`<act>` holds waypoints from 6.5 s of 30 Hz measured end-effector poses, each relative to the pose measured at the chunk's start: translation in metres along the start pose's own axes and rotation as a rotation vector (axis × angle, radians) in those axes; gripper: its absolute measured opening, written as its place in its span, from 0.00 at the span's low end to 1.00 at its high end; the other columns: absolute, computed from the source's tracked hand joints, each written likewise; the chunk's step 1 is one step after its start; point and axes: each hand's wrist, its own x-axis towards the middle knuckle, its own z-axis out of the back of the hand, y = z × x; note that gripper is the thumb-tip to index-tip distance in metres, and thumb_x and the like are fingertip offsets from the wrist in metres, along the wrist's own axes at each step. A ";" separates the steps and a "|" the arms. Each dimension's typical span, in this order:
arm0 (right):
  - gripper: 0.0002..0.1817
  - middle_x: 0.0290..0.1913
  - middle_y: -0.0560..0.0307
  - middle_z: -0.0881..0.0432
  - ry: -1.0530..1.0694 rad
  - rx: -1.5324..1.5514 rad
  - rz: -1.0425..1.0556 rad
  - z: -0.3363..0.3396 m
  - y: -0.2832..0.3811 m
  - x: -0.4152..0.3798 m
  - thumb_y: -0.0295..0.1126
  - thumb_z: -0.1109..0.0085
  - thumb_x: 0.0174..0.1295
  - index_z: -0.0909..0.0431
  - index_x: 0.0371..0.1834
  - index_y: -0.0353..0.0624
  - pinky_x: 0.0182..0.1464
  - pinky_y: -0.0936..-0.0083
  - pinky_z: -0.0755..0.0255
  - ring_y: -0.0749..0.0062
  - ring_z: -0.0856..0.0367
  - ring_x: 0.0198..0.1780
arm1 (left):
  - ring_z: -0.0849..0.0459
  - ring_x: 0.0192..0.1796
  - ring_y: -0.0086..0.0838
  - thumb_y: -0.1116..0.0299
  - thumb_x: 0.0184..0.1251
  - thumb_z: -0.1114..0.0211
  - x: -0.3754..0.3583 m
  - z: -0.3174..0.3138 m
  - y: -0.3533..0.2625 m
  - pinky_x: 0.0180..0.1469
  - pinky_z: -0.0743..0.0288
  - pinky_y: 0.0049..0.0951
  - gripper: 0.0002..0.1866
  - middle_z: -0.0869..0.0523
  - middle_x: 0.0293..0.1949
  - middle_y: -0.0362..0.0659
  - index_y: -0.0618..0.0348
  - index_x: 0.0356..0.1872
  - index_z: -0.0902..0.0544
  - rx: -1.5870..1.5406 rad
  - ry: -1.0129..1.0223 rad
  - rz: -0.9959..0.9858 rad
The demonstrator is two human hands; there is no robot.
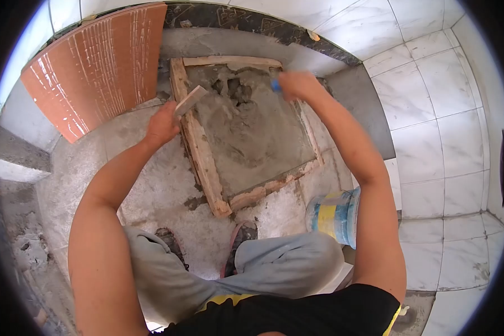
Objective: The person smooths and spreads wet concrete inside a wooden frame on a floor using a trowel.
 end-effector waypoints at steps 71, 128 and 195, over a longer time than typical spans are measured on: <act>0.15 0.42 0.36 0.14 0.065 0.610 -0.027 -0.173 0.042 0.057 0.26 0.44 0.50 0.18 0.41 0.31 0.35 0.57 0.20 0.48 0.13 0.39 | 0.21 0.50 0.59 0.72 0.61 0.35 0.006 -0.004 -0.005 0.51 0.27 0.51 0.15 0.19 0.43 0.58 0.61 0.46 0.29 0.053 -0.020 0.031; 0.12 0.33 0.39 0.13 0.090 0.797 -0.191 -0.287 -0.029 0.060 0.25 0.44 0.50 0.17 0.36 0.31 0.30 0.58 0.21 0.46 0.13 0.32 | 0.20 0.45 0.60 0.72 0.65 0.36 0.003 -0.013 -0.003 0.47 0.27 0.47 0.14 0.17 0.40 0.60 0.63 0.50 0.26 -0.041 -0.050 -0.021; 0.29 0.21 0.44 0.19 0.336 1.522 -0.319 -0.264 -0.003 -0.047 0.55 0.40 0.65 0.22 0.28 0.34 0.35 0.57 0.24 0.52 0.17 0.27 | 0.21 0.47 0.60 0.74 0.66 0.36 0.000 -0.016 -0.001 0.46 0.28 0.50 0.14 0.19 0.42 0.61 0.61 0.50 0.26 0.064 -0.117 -0.073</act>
